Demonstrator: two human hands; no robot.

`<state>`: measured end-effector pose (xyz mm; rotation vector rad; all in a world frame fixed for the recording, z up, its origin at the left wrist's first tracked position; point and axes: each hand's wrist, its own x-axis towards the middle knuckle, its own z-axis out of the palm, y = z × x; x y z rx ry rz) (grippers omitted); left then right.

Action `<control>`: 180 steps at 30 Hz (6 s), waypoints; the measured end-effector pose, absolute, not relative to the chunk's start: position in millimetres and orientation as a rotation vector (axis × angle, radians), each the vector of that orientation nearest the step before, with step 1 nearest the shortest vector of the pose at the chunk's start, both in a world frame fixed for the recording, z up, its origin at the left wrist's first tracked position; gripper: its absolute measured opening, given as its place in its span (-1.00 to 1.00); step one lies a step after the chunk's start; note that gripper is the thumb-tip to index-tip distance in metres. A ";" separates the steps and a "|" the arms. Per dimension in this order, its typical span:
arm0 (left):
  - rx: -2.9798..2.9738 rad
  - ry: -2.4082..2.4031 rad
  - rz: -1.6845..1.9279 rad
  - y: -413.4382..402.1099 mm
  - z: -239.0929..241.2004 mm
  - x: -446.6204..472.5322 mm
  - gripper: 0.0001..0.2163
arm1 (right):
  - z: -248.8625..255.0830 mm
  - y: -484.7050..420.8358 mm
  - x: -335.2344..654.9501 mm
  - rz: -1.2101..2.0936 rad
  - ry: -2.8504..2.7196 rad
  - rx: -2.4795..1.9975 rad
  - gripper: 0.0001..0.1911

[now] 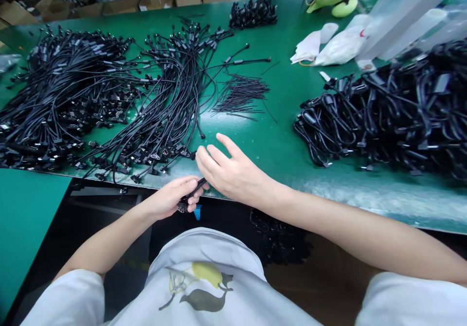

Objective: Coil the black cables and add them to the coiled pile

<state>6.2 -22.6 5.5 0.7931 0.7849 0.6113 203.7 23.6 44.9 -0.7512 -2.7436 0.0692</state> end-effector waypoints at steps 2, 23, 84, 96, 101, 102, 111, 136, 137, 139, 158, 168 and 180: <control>0.872 0.811 0.584 -22.3 6.3 4.3 -0.62 | 44.6 24.1 203.4 0.001 -2.788 -0.715 -0.68; 0.373 0.915 1.174 -13.6 3.2 15.3 -0.80 | -0.7 -16.9 175.7 0.076 -2.428 -0.926 -0.69; 0.711 0.689 0.647 -12.1 2.5 24.6 -0.62 | 26.1 26.4 154.0 1.686 -1.041 -0.855 -0.54; 0.464 0.826 1.082 4.3 -2.6 27.0 -0.71 | -6.4 27.5 180.7 0.890 -1.562 -0.949 -0.35; 0.358 0.899 1.174 14.1 -0.8 33.4 -0.73 | -28.8 0.0 166.6 0.509 -2.007 -0.845 -0.74; 0.349 0.917 1.171 13.3 -0.3 35.7 -0.72 | -32.0 -2.6 162.2 0.486 -1.981 -0.876 -0.81; 0.824 1.038 1.052 -1.3 0.2 26.8 -0.68 | -1.7 9.5 190.8 0.128 -2.198 -0.676 -0.75; 1.137 1.060 0.378 -25.1 7.8 13.8 -0.70 | 18.1 24.0 226.5 -0.069 -2.766 -0.514 -0.72; 1.065 1.069 0.455 -24.0 4.3 14.4 -0.69 | 21.9 35.6 231.9 0.071 -2.761 -0.634 -0.71; 0.952 1.100 0.622 -20.3 -0.1 14.0 -0.69 | 28.6 65.9 247.9 0.231 -2.626 -1.098 -0.69; 0.806 0.959 0.919 -26.5 -4.7 5.1 -0.67 | 6.6 149.3 294.0 0.195 -2.100 -2.331 -0.70; 0.648 0.788 0.956 -33.3 3.2 10.6 -0.56 | 1.8 13.6 201.4 0.933 -2.044 -1.309 -0.87; 1.385 1.226 1.134 -31.0 -20.2 9.4 -0.60 | 11.9 -6.8 172.0 -0.607 -2.513 -0.651 -0.77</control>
